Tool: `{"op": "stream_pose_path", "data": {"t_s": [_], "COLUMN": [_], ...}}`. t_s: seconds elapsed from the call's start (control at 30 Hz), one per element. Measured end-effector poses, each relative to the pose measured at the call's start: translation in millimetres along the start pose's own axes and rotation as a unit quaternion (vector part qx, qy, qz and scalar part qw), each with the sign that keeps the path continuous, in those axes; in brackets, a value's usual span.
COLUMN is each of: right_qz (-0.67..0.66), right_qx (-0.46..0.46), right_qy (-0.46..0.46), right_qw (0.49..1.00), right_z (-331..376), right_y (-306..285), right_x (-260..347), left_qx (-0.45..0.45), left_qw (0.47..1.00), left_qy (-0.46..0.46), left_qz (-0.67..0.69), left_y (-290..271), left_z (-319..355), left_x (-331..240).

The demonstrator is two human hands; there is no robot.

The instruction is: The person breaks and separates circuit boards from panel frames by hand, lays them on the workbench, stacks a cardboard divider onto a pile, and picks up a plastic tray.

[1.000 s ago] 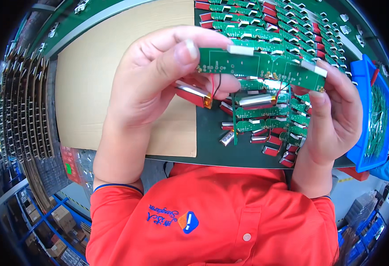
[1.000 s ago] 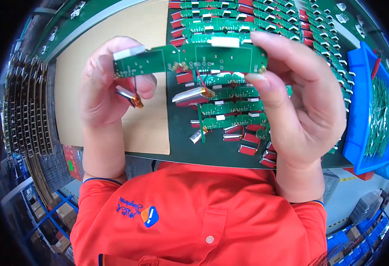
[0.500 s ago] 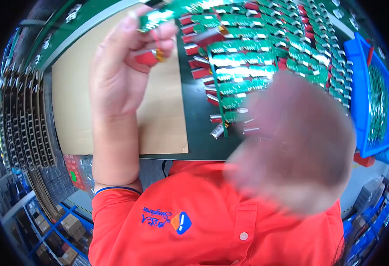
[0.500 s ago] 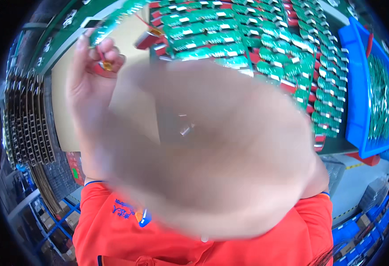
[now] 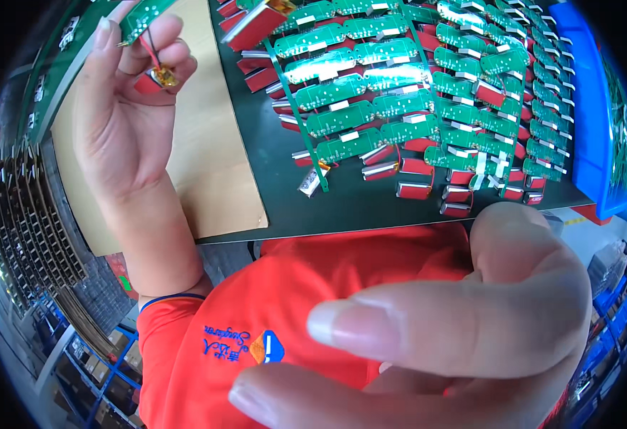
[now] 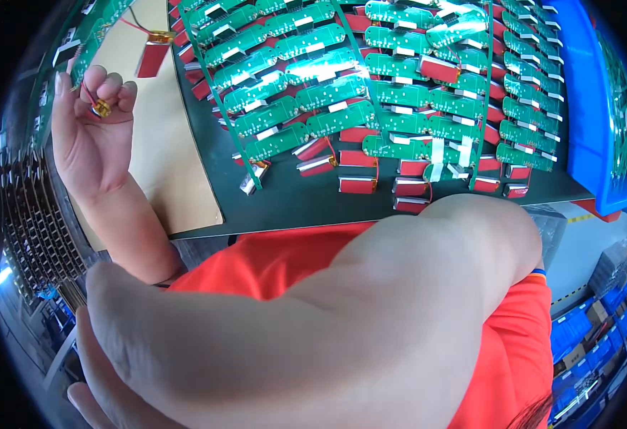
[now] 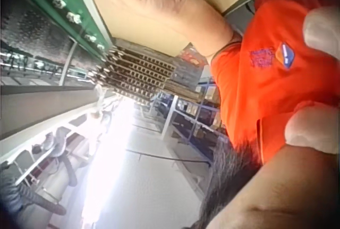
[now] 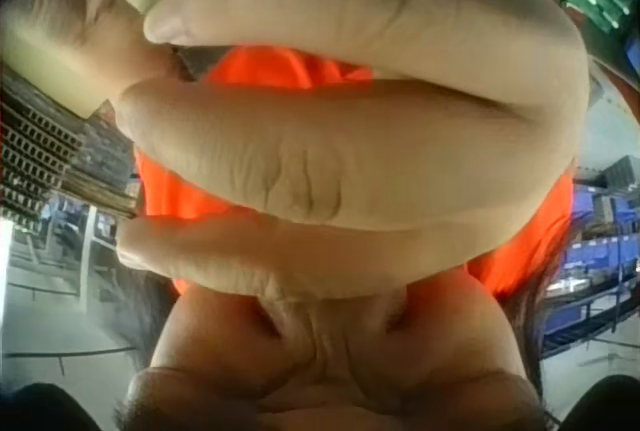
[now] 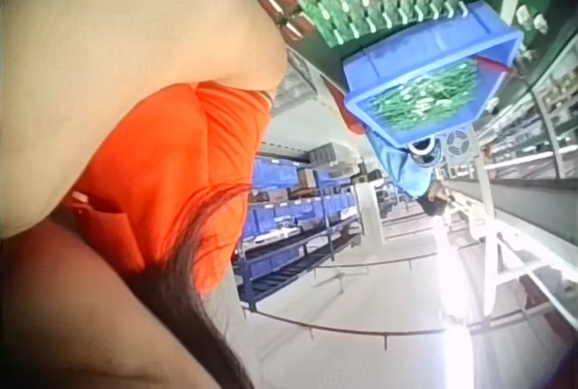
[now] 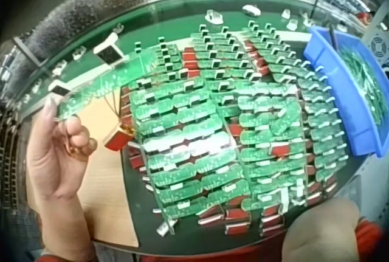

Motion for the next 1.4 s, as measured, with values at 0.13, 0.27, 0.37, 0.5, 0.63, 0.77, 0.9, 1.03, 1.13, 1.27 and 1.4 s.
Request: {"op": "stream_pose_path", "data": {"t_s": [0.13,0.27,0.37,0.5,0.63,0.77,0.9,1.03,1.13,1.27,1.4], "right_qz": [0.003,0.021,0.025,0.186,0.073,0.082,0.084,0.074,0.072,0.049,0.054], "right_qx": [-0.017,-0.038,-0.046,0.007,-0.124,-0.040,-0.024,-0.018,-0.001,0.007,0.004], "right_qy": [-0.043,-0.092,-0.149,-0.281,-0.130,-0.078,-0.115,-0.133,-0.130,-0.133,-0.139], "right_qw": [0.999,0.995,0.988,0.941,0.981,0.993,0.990,0.988,0.989,0.990,0.989], "right_z": [-4.5,-9.1,-16.6,-14.5,-26.5,-42.6,-47.0,-46.4,-46.9,-46.1,-44.9], "right_y": [-3.1,-10.4,-11.9,-50.1,-62.4,-41.4,-38.4,-36.2,-37.5,-34.6,-33.9], "right_x": [-0.1,-1.1,1.3,-33.9,-49.2,-78.8,-81.9,-84.2,-82.6,-85.7,-84.0], "left_qx": [-0.006,0.012,0.009,-0.001,0.035,0.058,0.110,0.119,0.126,0.148,0.158], "left_qw": [1.000,1.000,0.999,0.999,0.998,0.998,0.993,0.992,0.992,0.989,0.987], "left_qy": [0.000,0.025,0.034,0.030,0.028,0.006,-0.015,-0.023,-0.025,-0.020,-0.018], "left_qz": [-0.022,-0.001,-0.003,-0.042,-0.048,-0.038,-0.039,-0.016,-0.009,0.000,-0.002], "left_y": [0.8,13.9,13.1,13.0,17.4,26.5,32.2,32.3,34.5,35.3,36.0], "left_z": [-0.7,-6.8,-1.0,-0.6,-0.2,5.5,0.5,-0.9,-2.3,-2.5,-2.0], "left_x": [3.1,5.4,4.5,7.5,6.7,8.7,13.8,19.4,19.2,21.1,21.3]}}
Point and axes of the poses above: each hand's wrist, its own z-axis away from the middle knuckle, its own y-axis out of the palm, x = y × z, the point moved 8 cm from there along -z, towards the middle knuckle, and after that the axes turned 14 degrees about x, right-handed, at the moved point
